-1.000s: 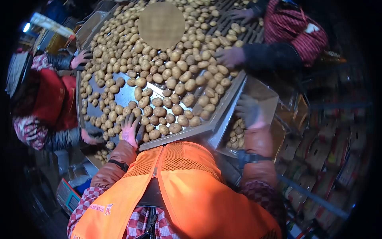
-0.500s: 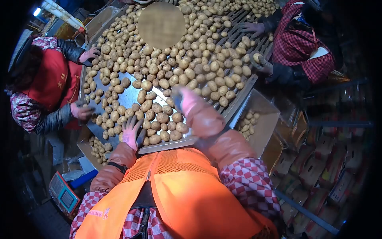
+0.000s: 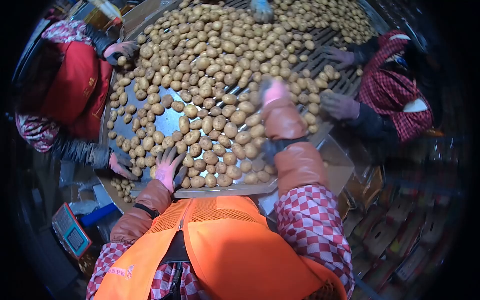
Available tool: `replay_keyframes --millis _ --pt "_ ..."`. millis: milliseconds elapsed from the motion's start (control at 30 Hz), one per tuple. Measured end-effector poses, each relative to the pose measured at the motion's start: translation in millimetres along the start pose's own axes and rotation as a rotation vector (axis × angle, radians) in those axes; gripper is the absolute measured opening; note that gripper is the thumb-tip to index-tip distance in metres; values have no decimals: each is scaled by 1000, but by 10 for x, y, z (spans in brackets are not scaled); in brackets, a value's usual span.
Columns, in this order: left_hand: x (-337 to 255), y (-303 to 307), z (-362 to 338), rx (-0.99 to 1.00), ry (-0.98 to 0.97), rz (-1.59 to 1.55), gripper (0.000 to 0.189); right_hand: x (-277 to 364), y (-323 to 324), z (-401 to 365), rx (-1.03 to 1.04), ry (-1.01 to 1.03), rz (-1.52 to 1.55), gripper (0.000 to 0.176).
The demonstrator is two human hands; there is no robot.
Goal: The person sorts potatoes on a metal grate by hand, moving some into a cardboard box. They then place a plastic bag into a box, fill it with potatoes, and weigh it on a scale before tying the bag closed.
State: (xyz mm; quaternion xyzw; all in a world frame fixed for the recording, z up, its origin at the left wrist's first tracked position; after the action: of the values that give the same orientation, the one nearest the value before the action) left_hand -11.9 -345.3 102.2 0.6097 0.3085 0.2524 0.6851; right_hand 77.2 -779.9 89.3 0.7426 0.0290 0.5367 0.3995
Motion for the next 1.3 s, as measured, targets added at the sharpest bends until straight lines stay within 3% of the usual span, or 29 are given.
replay_keyframes --millis 100,133,167,267,333,500,633,733,767,833,867,900,967,1033,1067,1100,1167,1233,1267,1300 --pt "50 -124 -8 38 -14 -8 54 -238 356 469 -75 -118 -500 37" --pt "61 -189 17 92 -8 -18 52 -331 273 537 -17 -85 -551 37" --pt "94 -182 6 -1 5 -105 52 -392 181 634 29 -37 -591 38" --pt "206 -625 -180 187 60 -109 63 -475 17 824 72 93 -641 38" --pt "162 -337 -166 -1 -5 14 58 -578 91 914 42 124 -634 39" --pt "194 -308 -179 -93 47 -44 51 -685 338 925 -63 108 -296 40" --pt "235 -246 -230 -129 77 -61 47 -748 152 693 -18 26 691 41" --pt "277 -106 -216 -174 37 -156 44 -610 -307 193 195 -61 1279 42" --pt "294 -33 -251 -183 33 -162 44 -486 -468 -49 298 -19 1320 42" --pt "348 75 -345 -61 32 -375 49 174 -761 -905 379 416 630 46" --pt "372 175 -401 85 -7 -349 60 -82 -1140 -892 718 69 1105 45" --pt "449 283 -509 80 -13 -355 60 -387 -1471 -945 889 -436 1499 44" --pt "565 329 -769 153 -13 -368 68 1012 -1741 -2208 816 -723 1614 41" --pt "787 403 -1066 89 42 -368 64 1386 -2114 -2715 982 -721 1591 42" --pt "992 458 -1259 36 107 -406 54 1558 -2365 -3072 1247 -894 1532 40" --pt "1184 469 -1459 -13 166 -453 45 1637 -2510 -3317 1251 -909 1444 39" --pt "1743 -189 -2019 301 782 -866 31 1709 -2798 -3650 1182 -932 1278 37" --pt "2186 -333 -2614 74 779 -728 22 1740 -2988 -3837 1114 -950 1206 36" --pt "2383 -157 -3231 -542 1024 -1043 23 1749 -3078 -3874 1076 -956 1192 36" --pt "2501 -684 -3800 -509 1498 -1501 26 1765 -3152 -3909 1040 -954 1187 36"
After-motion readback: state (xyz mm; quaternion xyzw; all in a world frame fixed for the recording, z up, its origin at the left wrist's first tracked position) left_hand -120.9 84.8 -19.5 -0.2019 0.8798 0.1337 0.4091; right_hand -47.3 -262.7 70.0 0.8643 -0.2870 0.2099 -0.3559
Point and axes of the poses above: each hand's wrist, its own z-axis towards the middle knuckle, its own y-axis out of the back of the hand, x = y × z, the point moved 10 cm from there along z, towards the middle knuckle, and after that the axes turned 15 degrees about z, right-handed, at the moved point
